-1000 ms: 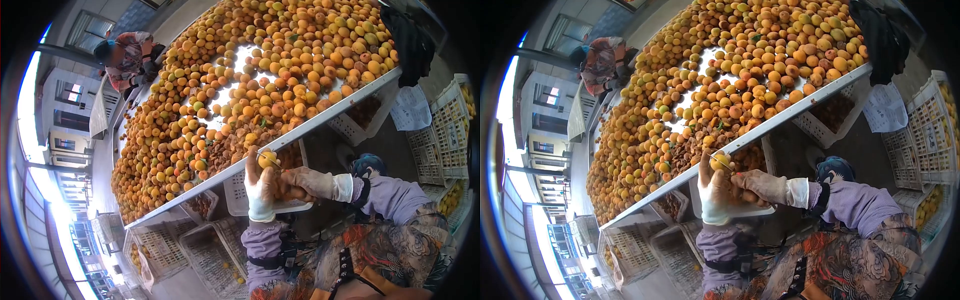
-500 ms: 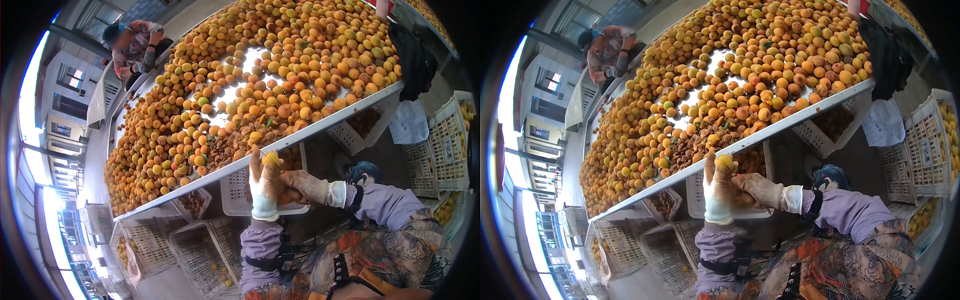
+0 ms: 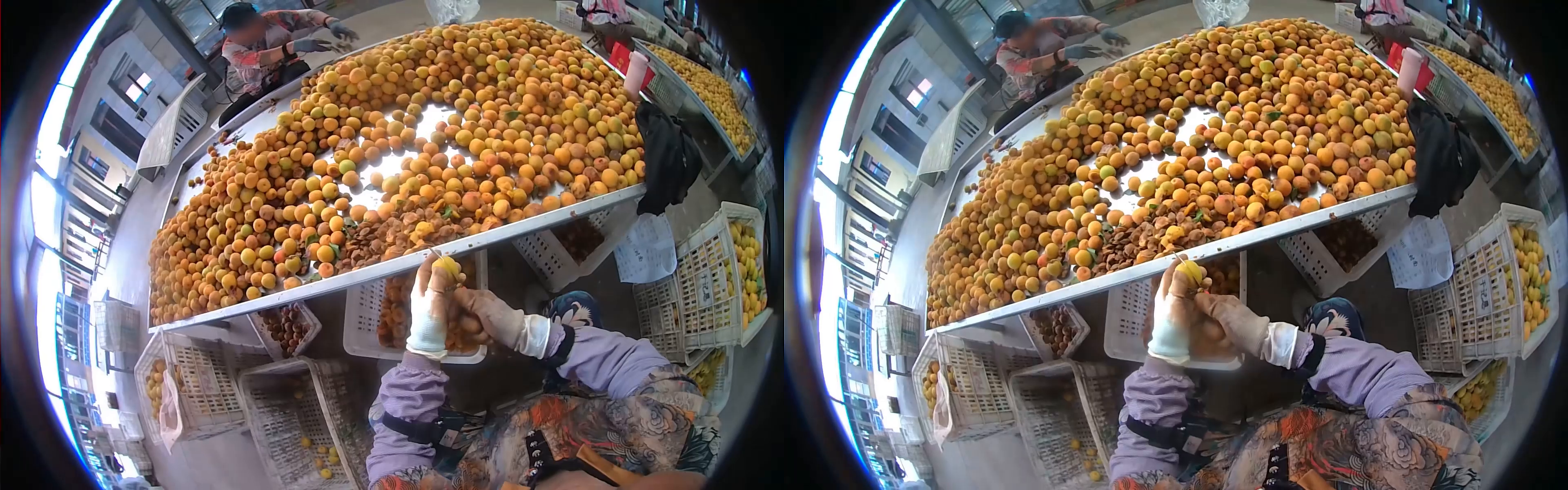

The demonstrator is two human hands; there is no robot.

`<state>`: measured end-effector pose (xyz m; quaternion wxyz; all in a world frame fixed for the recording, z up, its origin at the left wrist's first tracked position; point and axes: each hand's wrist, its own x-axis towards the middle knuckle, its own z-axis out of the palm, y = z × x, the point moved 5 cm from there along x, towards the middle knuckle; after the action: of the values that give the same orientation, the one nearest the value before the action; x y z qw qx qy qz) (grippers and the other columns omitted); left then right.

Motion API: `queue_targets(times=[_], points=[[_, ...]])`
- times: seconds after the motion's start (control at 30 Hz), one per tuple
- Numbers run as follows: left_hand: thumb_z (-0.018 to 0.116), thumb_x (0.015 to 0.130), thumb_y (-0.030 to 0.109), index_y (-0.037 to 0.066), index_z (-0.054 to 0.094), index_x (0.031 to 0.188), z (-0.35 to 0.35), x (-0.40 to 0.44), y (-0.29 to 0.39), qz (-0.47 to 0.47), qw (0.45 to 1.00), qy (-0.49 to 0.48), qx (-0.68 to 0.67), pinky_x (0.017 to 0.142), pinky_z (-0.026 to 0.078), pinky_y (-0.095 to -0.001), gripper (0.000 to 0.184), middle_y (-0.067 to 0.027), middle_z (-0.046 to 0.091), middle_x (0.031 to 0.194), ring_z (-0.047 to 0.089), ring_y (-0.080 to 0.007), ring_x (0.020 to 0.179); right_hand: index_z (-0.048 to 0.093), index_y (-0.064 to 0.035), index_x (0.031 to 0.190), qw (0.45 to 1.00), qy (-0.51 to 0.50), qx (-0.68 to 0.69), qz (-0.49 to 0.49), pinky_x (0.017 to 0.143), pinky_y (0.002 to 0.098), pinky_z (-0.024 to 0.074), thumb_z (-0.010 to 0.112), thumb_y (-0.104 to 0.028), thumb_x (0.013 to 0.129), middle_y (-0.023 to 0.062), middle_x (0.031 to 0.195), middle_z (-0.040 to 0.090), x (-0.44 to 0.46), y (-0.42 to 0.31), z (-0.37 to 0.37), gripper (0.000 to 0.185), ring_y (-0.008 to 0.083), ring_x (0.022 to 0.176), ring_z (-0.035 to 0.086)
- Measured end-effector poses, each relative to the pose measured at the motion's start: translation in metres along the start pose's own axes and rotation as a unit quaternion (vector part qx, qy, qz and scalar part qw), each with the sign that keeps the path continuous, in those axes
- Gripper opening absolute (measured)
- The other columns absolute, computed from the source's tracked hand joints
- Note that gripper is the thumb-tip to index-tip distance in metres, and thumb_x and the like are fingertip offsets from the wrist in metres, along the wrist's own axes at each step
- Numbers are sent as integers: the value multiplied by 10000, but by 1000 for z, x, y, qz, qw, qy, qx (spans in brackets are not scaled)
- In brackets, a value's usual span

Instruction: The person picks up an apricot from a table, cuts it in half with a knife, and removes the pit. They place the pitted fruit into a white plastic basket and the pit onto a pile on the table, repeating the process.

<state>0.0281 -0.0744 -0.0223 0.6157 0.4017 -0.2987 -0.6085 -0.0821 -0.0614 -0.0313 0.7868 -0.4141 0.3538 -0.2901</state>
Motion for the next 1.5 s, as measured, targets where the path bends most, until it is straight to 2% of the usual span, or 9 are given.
queue_targets(times=[0.27, 0.57, 0.63, 0.77, 0.87, 0.93, 1.3, 1.37, 1.5], points=[[591, 907, 337, 4, 433, 1279, 22, -22, 32, 23, 994, -74, -82, 848, 465, -290, 523, -114, 582, 1101, 555, -168, 970, 517, -103, 868, 992, -51, 61, 95, 328, 226, 209, 408, -498, 952, -41, 494, 336, -25, -24, 31, 418, 65, 353, 263], [554, 924, 347, 56, 530, 1103, 7, -24, 17, -44, 994, 14, -103, 774, 500, -328, 343, -94, 618, 959, 566, -176, 876, 599, -66, 1097, 993, 38, -57, 101, 809, 215, 426, 450, -437, 956, 13, 970, 612, -19, -21, 31, 424, 65, 879, 514], [502, 953, 340, -1, 500, 1142, 10, -26, 31, 58, 998, -21, -2, 815, 480, -298, 390, -121, 618, 1016, 582, -169, 892, 476, -145, 784, 998, 7, -17, 60, 336, 220, 224, 408, -465, 961, -40, 508, 364, -23, -40, 46, 372, 71, 360, 293], [493, 959, 331, -8, 517, 1122, 6, -20, 28, 90, 996, -16, 23, 813, 476, -287, 378, -120, 627, 990, 581, -159, 884, 501, -147, 807, 994, -19, 25, 106, 339, 216, 218, 421, -445, 962, -52, 512, 372, -17, -18, 34, 346, 65, 368, 304], [488, 961, 326, -11, 542, 1085, 7, -21, 21, 48, 998, -33, 39, 785, 480, -274, 364, -116, 639, 952, 584, -149, 852, 620, -72, 1059, 997, 21, -28, -72, 790, 213, 437, 469, -340, 970, -27, 960, 599, -13, -6, 32, 320, 49, 890, 508], [516, 945, 342, 27, 553, 1024, 3, -18, 12, -16, 1000, 6, -1, 719, 503, -295, 326, -97, 623, 901, 581, -159, 783, 547, -138, 883, 994, 78, 17, -76, 344, 209, 234, 452, -423, 956, -56, 541, 412, -12, -5, 40, 309, 50, 394, 347], [507, 950, 329, -20, 553, 1028, 3, -24, 27, 61, 994, 10, 91, 694, 493, -273, 361, -109, 641, 840, 588, -141, 741, 528, -155, 899, 997, 71, -13, 9, 328, 221, 220, 455, -451, 947, -46, 528, 375, -13, 0, 32, 309, 68, 363, 305], [501, 946, 385, 12, 544, 1023, 0, -20, 13, -2, 999, 15, 48, 663, 508, -296, 384, -117, 631, 843, 589, -160, 730, 606, -53, 1056, 976, 53, -173, -123, 850, 276, 442, 428, -349, 980, 70, 1001, 620, -9, 0, 31, 354, 169, 938, 562], [493, 948, 392, 15, 551, 1009, -3, -25, 15, -38, 997, 34, 50, 641, 505, -294, 386, -108, 625, 824, 582, -156, 699, 593, -108, 935, 992, 78, -100, 2, 620, 257, 472, 421, -402, 974, 44, 771, 589, -25, -14, 48, 343, 152, 691, 566]])
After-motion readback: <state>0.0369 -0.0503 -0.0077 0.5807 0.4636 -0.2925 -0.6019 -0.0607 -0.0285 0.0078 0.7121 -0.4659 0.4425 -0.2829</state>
